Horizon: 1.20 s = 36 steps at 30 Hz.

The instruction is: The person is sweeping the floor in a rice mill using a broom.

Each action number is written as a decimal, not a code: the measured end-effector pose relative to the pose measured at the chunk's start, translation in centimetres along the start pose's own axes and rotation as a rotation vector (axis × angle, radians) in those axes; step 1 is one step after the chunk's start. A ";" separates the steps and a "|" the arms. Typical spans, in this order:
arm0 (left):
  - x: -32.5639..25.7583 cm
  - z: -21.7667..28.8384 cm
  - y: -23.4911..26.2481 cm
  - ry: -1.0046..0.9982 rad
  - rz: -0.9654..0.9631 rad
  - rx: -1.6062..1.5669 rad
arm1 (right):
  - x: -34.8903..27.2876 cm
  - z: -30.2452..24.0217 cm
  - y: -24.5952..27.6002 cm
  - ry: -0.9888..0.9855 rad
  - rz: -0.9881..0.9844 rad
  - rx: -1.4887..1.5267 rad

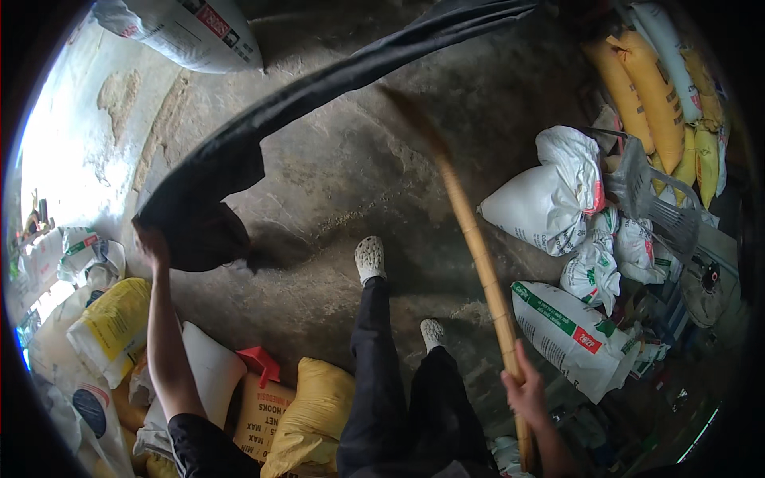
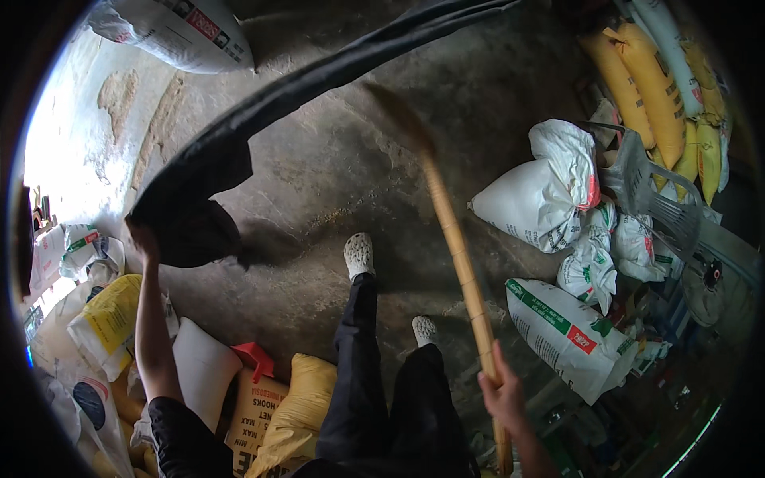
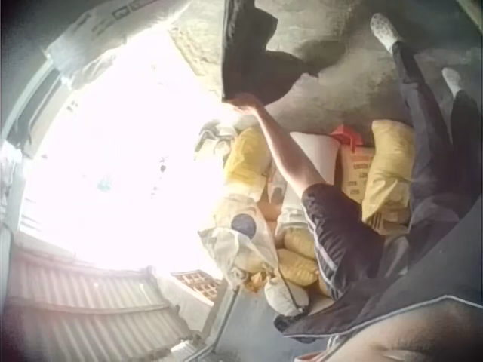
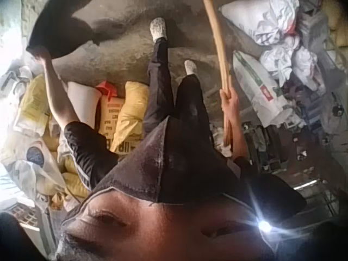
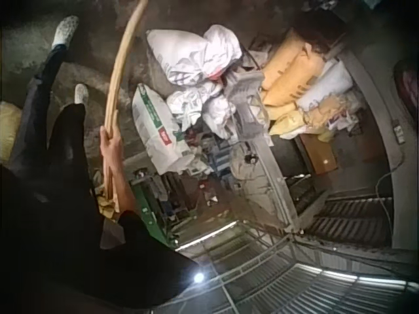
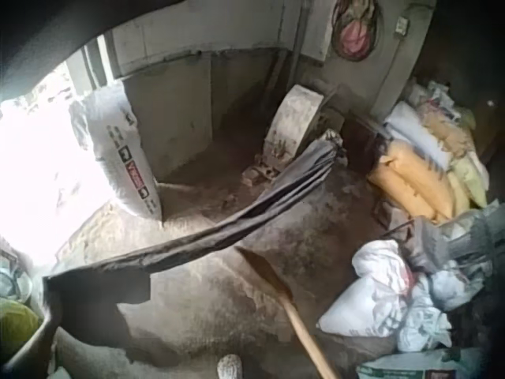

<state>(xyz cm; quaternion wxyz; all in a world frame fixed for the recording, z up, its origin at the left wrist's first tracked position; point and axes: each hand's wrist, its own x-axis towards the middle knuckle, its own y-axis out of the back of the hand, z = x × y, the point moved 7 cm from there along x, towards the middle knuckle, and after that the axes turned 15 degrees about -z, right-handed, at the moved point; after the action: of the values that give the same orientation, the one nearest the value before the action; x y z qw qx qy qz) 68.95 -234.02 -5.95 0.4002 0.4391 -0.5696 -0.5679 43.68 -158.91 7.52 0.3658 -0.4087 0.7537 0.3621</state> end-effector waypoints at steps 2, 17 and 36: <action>-0.5 2.9 5.7 -0.223 -0.082 -0.053 | 1.3 -0.7 3.4 -0.024 0.120 0.050; 4.1 -0.5 17.7 -0.194 0.078 -0.028 | 24.1 -8.0 -15.0 0.367 -0.071 -0.160; 9.3 0.3 24.2 -0.351 0.092 -0.427 | 9.4 1.7 -8.1 -0.170 0.135 0.564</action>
<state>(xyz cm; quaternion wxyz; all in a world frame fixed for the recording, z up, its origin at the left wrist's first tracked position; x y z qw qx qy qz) 64.85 -243.54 17.82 0.4043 0.2133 -0.5169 -0.7238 47.53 -164.12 -3.25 0.5020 -0.2083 0.8165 0.1950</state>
